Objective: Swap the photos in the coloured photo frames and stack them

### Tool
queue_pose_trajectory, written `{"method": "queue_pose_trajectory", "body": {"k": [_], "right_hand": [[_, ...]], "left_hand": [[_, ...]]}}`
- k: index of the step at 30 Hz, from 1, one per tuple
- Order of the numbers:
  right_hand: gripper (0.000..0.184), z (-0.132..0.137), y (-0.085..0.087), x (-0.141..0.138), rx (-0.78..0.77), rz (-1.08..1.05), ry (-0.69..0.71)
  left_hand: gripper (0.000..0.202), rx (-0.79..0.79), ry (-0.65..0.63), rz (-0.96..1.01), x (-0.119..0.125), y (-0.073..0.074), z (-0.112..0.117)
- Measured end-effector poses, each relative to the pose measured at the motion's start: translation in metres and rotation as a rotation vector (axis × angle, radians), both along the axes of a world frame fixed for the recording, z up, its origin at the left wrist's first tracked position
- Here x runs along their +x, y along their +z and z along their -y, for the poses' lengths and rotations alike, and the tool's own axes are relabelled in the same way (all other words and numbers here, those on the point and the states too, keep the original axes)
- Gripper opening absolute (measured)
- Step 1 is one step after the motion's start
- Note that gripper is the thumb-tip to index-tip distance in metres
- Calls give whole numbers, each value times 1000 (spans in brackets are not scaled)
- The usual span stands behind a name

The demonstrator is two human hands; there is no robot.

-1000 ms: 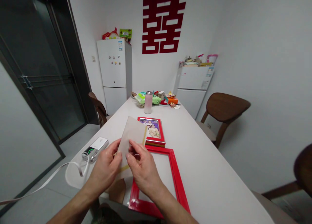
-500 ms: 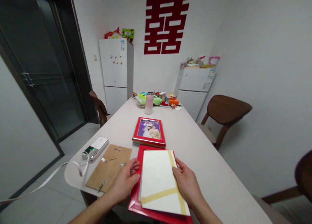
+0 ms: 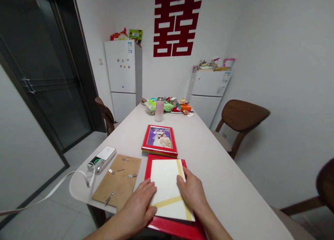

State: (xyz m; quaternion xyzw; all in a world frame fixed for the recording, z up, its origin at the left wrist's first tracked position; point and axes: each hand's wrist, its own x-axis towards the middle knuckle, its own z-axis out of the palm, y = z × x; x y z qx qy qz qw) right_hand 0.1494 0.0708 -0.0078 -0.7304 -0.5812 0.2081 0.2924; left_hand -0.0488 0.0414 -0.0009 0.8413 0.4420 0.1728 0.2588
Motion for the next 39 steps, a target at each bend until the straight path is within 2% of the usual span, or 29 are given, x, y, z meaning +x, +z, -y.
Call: {"method": "queue_pose_trajectory", "body": {"k": [3, 6, 10, 14, 17, 20, 22, 24, 26, 28, 31, 34, 39], "right_hand": [[37, 3, 1, -2, 15, 269, 3], [37, 4, -3, -3, 35, 427, 3], [37, 4, -10, 0, 61, 482, 16], [39, 4, -10, -5, 149, 431, 82], [38, 9, -3, -31, 232, 358, 219], [34, 19, 8, -74, 243, 317, 361], [36, 26, 14, -104, 234, 295, 467], [45, 32, 16, -129, 201, 307, 536], [54, 36, 15, -146, 159, 337, 558], [55, 37, 11, -154, 132, 333, 556], [53, 37, 8, -152, 150, 203, 566], [53, 39, 13, -137, 209, 72, 580], [51, 52, 24, -86, 195, 57, 524]], "left_hand": [[50, 30, 3, -23, 2, -5, -1], [51, 34, 3, -36, 4, -8, -1], [54, 7, -25, -46, -6, 0, 1], [64, -67, 35, -103, -44, 14, -1], [78, -117, 123, -195, -81, 20, -5], [85, -125, 196, -289, -109, 19, -6], [84, -104, 242, -321, -119, 14, -5], [83, -69, 280, -323, -125, 7, -5], [82, -46, 295, -305, -127, -1, -5], [81, -30, 293, -269, -130, -5, -6], [78, -4, 288, -218, -132, -6, -8], [76, 40, 270, -158, -126, 1, -7], [79, 119, 230, -66, -86, 17, 1]]}}
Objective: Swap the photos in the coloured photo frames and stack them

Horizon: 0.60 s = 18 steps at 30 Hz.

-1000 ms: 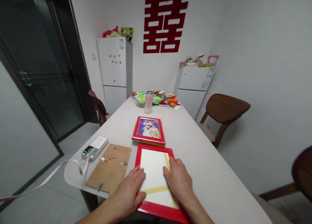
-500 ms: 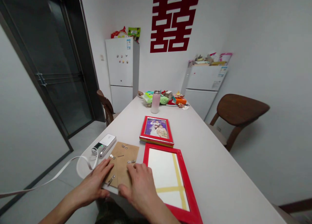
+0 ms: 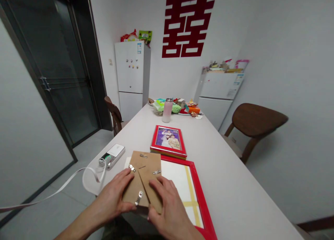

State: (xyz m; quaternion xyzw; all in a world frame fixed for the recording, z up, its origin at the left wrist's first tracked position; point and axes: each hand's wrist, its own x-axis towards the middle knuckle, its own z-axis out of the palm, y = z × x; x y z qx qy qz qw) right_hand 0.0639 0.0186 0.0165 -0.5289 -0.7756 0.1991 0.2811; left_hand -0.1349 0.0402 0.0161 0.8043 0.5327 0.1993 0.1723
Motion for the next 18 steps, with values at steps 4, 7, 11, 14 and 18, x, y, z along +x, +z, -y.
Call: {"method": "queue_pose_trajectory", "body": {"k": [4, 7, 11, 14, 18], "right_hand": [[48, 11, -4, 50, -66, 39, -92], [46, 17, -11, 78, -79, 62, -144], [43, 19, -20, 96, -53, 72, -178], [42, 18, -23, 97, -50, 38, -208], [45, 18, -22, 100, -50, -75, -264]], "left_hand": [[78, -68, -116, 26, 44, 2, 4], [76, -113, -171, 7, 70, -2, 4], [71, -128, -216, -9, 91, -7, 2], [69, -133, -230, -1, 94, -8, 2], [70, -125, -219, -25, 73, -8, -1]]}}
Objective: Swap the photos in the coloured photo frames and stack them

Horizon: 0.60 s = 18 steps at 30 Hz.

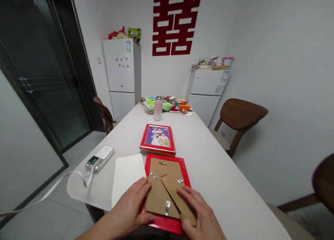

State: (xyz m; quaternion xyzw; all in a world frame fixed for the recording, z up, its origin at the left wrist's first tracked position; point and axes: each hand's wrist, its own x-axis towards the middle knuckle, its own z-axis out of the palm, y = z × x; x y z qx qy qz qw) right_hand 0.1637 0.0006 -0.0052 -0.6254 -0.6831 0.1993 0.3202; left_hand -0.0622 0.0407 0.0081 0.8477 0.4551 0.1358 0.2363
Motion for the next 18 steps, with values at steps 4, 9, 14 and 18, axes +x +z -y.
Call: {"method": "queue_pose_trajectory", "body": {"k": [4, 9, 14, 18], "right_hand": [[44, -1, -3, 15, 0, -221, -55], [46, -4, -16, 31, -29, -654, -117], [40, -3, -9, 33, 44, -862, -168], [34, 1, 4, 38, 102, -963, -227]], "left_hand": [[64, 38, 157, -139, -32, -6, -9], [29, 150, 165, -139, -44, -14, -18], [33, 247, 193, -77, -33, 2, -23], [36, 276, 87, -78, 1, 13, -17]]}}
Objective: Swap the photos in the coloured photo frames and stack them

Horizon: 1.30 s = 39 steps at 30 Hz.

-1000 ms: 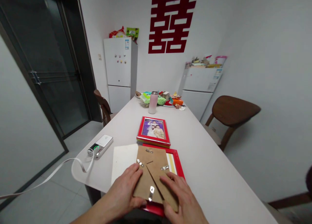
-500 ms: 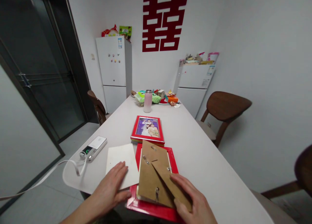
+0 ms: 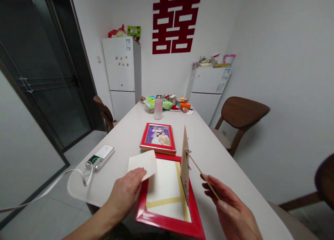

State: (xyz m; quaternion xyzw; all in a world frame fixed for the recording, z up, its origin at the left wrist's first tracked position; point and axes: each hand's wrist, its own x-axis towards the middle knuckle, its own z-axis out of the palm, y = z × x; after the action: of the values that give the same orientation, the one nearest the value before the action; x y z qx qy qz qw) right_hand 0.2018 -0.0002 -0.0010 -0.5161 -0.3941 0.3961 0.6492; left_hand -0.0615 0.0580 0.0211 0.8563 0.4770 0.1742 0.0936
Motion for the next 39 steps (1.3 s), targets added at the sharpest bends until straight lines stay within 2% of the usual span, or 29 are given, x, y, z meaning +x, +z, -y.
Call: {"method": "queue_pose_trajectory", "body": {"k": [5, 7, 10, 18, 21, 23, 24, 28, 31, 35, 39], "right_hand": [[35, 6, 3, 9, -18, -62, -20], [37, 8, 0, 14, -40, -61, -22], [39, 11, -3, 21, -59, -43, -32], [42, 12, -19, 34, -40, 136, 3], [45, 11, -22, 38, -43, 256, 60], [45, 12, -19, 40, -70, 388, 82], [44, 12, -15, 39, -85, 473, 95], [37, 12, 7, 25, -86, 809, 161], [36, 9, 18, 7, -91, 980, 249], [38, 2, 19, -14, -146, 1086, 365], [43, -4, 16, -30, -171, 1159, 368]], "left_hand": [[35, -77, -180, -22, 54, -8, 16], [36, -87, -215, -12, 67, -13, 21], [35, -91, -219, -19, 73, -18, 23], [24, -114, -261, -94, 68, -18, 31], [46, -113, -225, -48, 66, -23, 34], [62, -103, -197, -5, 60, -26, 33], [63, -97, -176, 8, 56, -26, 31], [46, -42, -57, 12, 35, -23, 17], [40, -4, -12, 62, 20, -19, 9], [37, 38, -38, 198, 11, -19, 9], [41, -16, -128, 207, 11, -23, 15]]}}
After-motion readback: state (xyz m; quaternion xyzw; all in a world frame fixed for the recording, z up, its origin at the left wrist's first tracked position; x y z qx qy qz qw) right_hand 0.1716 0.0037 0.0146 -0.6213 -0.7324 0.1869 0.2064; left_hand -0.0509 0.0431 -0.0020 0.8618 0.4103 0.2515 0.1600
